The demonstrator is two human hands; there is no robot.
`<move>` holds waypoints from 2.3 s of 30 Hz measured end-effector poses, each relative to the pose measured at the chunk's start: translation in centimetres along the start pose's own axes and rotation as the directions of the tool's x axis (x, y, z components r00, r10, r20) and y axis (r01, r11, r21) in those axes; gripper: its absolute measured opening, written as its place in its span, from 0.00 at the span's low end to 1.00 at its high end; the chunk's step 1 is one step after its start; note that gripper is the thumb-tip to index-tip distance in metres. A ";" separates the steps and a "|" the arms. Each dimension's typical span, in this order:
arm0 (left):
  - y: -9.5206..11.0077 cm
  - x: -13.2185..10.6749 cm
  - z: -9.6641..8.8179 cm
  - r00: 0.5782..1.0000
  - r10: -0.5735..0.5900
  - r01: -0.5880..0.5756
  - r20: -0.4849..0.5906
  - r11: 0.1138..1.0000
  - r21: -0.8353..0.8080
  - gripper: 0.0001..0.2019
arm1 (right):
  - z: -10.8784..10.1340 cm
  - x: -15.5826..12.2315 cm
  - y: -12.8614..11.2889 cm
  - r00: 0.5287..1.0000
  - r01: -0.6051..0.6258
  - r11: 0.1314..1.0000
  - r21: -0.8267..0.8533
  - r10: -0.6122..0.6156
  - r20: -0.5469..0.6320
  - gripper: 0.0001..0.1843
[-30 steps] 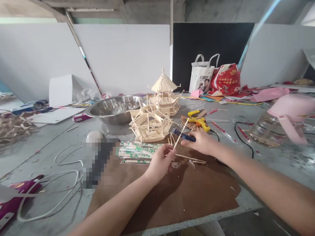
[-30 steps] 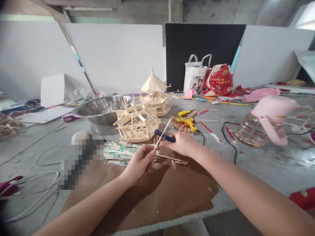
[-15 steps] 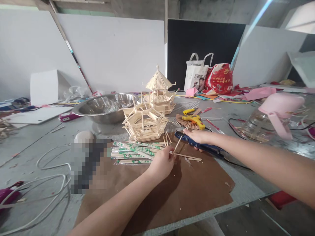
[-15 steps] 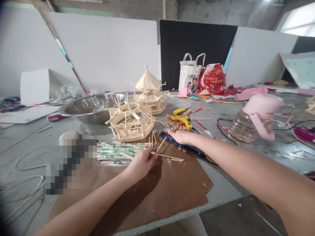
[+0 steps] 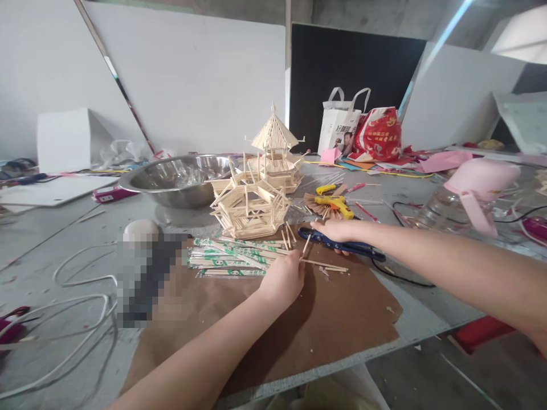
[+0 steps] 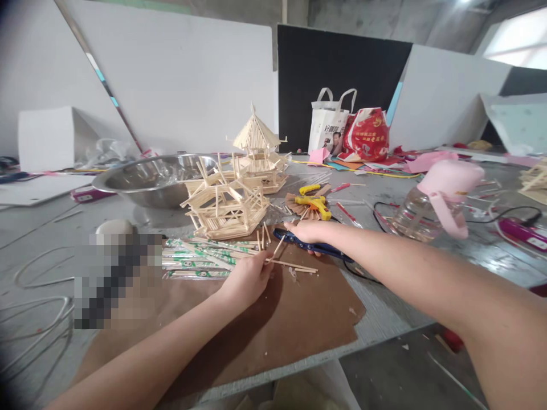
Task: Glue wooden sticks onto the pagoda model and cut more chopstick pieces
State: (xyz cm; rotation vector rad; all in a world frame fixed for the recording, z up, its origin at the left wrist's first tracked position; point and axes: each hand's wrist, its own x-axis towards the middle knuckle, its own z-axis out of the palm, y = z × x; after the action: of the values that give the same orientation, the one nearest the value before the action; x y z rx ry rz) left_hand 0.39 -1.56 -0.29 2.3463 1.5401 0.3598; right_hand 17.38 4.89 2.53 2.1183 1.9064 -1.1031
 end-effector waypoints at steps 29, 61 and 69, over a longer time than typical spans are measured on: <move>0.5 -0.2 0.3 0.999 0.003 -0.010 0.048 0.988 0.152 0.12 | 0.2 -0.1 -0.3 0.998 -0.023 1.000 -0.008 0.022 -0.061 0.38; -1.7 1.0 -1.6 0.982 -0.148 0.015 -0.115 0.674 -0.738 0.21 | 2.4 -5.6 -1.5 0.832 0.326 0.900 -0.290 -0.418 -0.364 0.29; -0.8 0.6 -1.8 0.976 -0.196 0.019 -0.091 0.498 -0.867 0.19 | 2.6 -5.3 -1.4 0.818 0.366 0.886 -0.284 -0.452 -0.355 0.29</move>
State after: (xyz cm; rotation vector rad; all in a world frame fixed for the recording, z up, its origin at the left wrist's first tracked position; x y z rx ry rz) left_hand -0.73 -0.54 1.04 1.4097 1.1246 1.0607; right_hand 15.14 -0.53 4.06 1.9905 2.6366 -0.4754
